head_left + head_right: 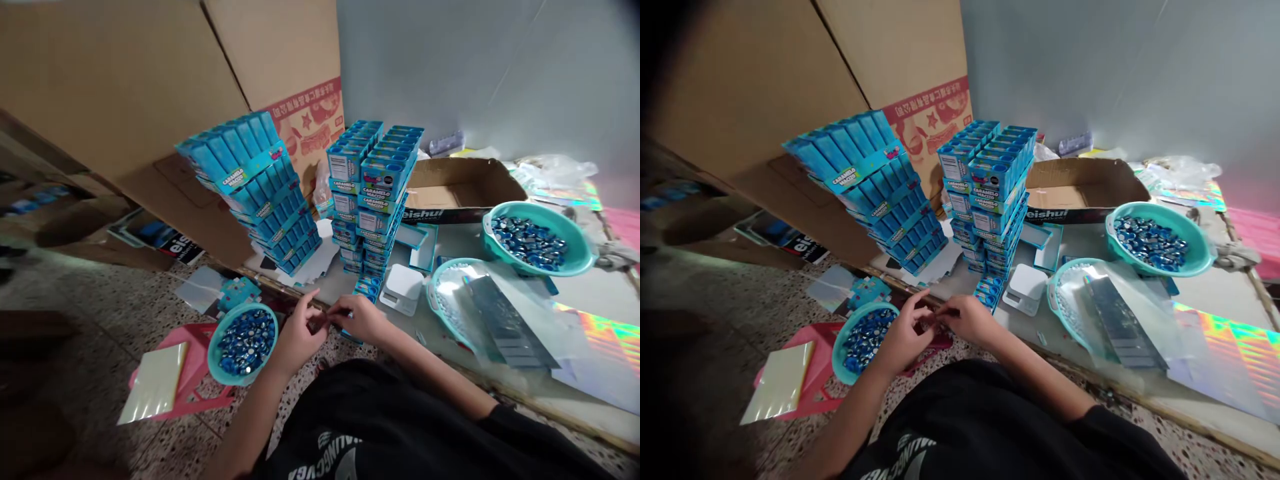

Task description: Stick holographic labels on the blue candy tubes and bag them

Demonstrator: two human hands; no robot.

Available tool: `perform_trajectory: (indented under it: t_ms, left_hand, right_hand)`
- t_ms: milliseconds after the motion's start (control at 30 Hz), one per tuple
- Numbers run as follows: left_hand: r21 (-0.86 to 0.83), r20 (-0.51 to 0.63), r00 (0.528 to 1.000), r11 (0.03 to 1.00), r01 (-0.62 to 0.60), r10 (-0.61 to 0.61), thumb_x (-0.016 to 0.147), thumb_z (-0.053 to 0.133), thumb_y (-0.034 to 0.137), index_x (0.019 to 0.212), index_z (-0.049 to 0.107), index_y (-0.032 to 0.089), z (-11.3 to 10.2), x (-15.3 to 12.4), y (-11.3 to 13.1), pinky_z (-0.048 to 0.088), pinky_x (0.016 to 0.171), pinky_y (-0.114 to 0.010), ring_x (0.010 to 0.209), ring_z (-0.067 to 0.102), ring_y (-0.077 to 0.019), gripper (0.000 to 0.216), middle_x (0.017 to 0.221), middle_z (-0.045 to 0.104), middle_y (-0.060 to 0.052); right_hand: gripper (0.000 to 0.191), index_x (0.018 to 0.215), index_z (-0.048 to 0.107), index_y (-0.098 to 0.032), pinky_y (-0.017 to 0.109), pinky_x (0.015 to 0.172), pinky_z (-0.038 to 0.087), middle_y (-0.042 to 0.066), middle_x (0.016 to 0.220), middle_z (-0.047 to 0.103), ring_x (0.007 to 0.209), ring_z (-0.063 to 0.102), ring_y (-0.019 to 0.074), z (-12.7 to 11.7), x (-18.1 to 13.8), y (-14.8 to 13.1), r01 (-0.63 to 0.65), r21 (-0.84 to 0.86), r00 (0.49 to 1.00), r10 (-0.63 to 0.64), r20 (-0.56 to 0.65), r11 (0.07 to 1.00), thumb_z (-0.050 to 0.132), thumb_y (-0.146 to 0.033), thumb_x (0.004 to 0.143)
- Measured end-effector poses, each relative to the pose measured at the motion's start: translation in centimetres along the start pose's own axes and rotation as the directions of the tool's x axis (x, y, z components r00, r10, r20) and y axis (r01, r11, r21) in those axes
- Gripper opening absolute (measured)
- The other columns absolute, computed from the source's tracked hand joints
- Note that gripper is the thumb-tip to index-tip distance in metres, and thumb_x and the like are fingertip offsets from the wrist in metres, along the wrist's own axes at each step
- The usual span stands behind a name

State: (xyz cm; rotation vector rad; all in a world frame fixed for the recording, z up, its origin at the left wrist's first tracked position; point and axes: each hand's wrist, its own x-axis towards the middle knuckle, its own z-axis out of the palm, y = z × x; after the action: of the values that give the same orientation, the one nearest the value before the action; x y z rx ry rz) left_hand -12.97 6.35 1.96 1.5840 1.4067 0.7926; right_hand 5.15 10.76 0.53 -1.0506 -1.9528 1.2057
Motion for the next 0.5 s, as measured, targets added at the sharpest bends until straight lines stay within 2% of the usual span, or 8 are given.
perform_trajectory:
  t_ms: [167,267,367,500]
  left_hand:
    - [-0.152,0.045,0.998,0.987,0.051,-0.044,0.082,0.061,0.026,0.133,0.047,0.02,-2.2,0.3,-1.8,0.052,0.084,-0.029,0.092,0.066,-0.0169,0.053,0.099,0.068,-0.003]
    - [-0.098,0.102,0.995,0.995,0.007,0.003,0.082,0.061,0.03,0.106,0.064,0.018,-2.6,1.0,-2.8,0.052,0.084,-0.03,0.095,0.065,-0.0192,0.027,0.1,0.069,-0.005]
    - [-0.041,0.199,0.979,0.999,-0.027,0.035,0.084,0.059,0.035,0.087,0.067,0.018,-1.7,1.9,-3.3,0.051,0.079,-0.029,0.086,0.065,-0.0193,0.02,0.088,0.07,-0.004]
    - [-0.074,0.324,0.946,0.997,-0.002,0.026,0.084,0.061,0.044,0.086,0.067,0.017,1.0,3.0,-3.0,0.051,0.074,-0.028,0.08,0.065,-0.0191,0.028,0.082,0.071,-0.003]
  right_hand:
    - [0.012,0.085,0.077,-0.016,0.026,0.063,0.045,0.005,0.079,0.075,0.071,0.064,0.0168,2.6,0.7,-1.1,-0.129,0.143,0.974,0.153,-0.166,0.981,0.067,-0.021,0.081]
    - [0.017,0.084,0.076,-0.016,0.026,0.06,0.046,0.005,0.076,0.075,0.068,0.064,0.0171,3.7,0.3,-1.3,-0.172,0.302,0.93,0.256,-0.265,0.938,0.068,-0.029,0.078]
    - [0.018,0.08,0.076,-0.017,0.027,0.061,0.046,0.004,0.074,0.074,0.068,0.064,0.0169,3.8,-0.9,-1.2,-0.19,0.423,0.864,0.356,-0.356,0.886,0.071,-0.032,0.073]
    - [0.015,0.073,0.075,-0.018,0.028,0.067,0.046,0.001,0.071,0.072,0.068,0.062,0.0155,2.4,-3.2,-0.8,-0.162,0.586,0.766,0.476,-0.432,0.794,0.077,-0.031,0.066]
